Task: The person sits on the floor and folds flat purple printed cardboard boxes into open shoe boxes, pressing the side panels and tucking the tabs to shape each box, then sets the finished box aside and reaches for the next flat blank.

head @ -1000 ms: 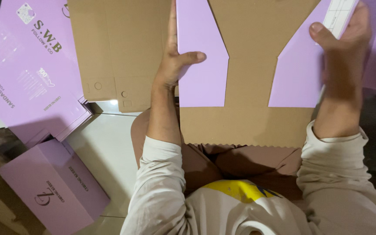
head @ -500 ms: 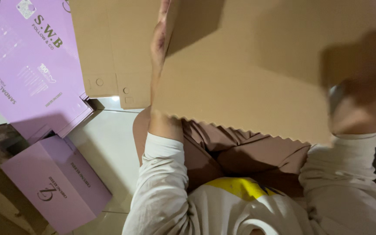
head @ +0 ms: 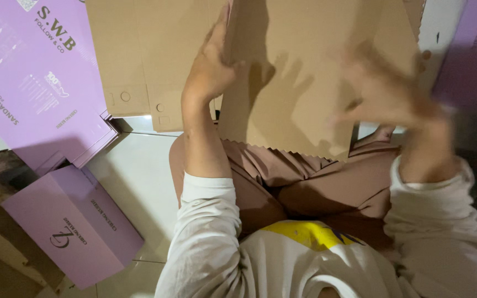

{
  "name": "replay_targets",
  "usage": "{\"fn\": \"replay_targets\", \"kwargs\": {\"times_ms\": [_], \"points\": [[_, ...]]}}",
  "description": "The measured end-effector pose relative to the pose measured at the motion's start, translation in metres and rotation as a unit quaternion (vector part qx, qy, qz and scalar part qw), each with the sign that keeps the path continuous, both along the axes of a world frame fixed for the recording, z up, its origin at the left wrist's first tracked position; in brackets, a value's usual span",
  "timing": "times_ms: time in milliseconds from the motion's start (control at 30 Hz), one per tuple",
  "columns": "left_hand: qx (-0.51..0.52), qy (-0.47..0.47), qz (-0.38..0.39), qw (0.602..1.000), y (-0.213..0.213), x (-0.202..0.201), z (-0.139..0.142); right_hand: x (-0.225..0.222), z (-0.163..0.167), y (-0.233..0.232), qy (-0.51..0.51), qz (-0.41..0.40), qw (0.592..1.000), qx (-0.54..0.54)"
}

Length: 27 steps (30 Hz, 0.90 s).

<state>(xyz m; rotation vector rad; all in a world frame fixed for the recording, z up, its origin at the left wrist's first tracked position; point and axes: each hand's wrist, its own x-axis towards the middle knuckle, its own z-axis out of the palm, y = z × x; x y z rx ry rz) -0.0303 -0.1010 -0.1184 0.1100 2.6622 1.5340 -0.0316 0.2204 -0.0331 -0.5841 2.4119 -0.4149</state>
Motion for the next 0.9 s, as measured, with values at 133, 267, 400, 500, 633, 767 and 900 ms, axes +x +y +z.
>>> {"fn": "replay_targets", "kwargs": {"times_ms": [133,267,400,500,633,767,900], "points": [[-0.067,0.009,0.101,0.993,-0.004,-0.003,-0.007,0.045,-0.036,-0.051,-0.147,0.115,0.966,0.181],[-0.154,0.033,0.182,0.971,-0.011,-0.003,-0.012,0.053,-0.057,-0.064,-0.100,0.127,0.970,0.183],[-0.237,-0.007,0.239,0.942,-0.015,-0.005,-0.010,0.029,-0.062,-0.050,-0.107,0.094,0.976,0.166],[-0.254,0.178,0.225,0.924,-0.008,-0.007,0.000,0.008,-0.062,-0.033,-0.015,0.121,0.993,-0.006],[-0.188,0.269,0.156,0.932,0.009,-0.007,0.019,-0.006,-0.061,-0.014,0.049,0.097,0.994,0.022],[0.098,0.179,0.048,0.978,0.009,-0.003,0.031,-0.017,-0.049,0.012,0.113,0.122,0.976,-0.139],[0.283,0.062,-0.018,0.957,0.001,-0.006,0.026,-0.026,-0.034,0.039,-0.054,-0.006,0.989,-0.137]]}}
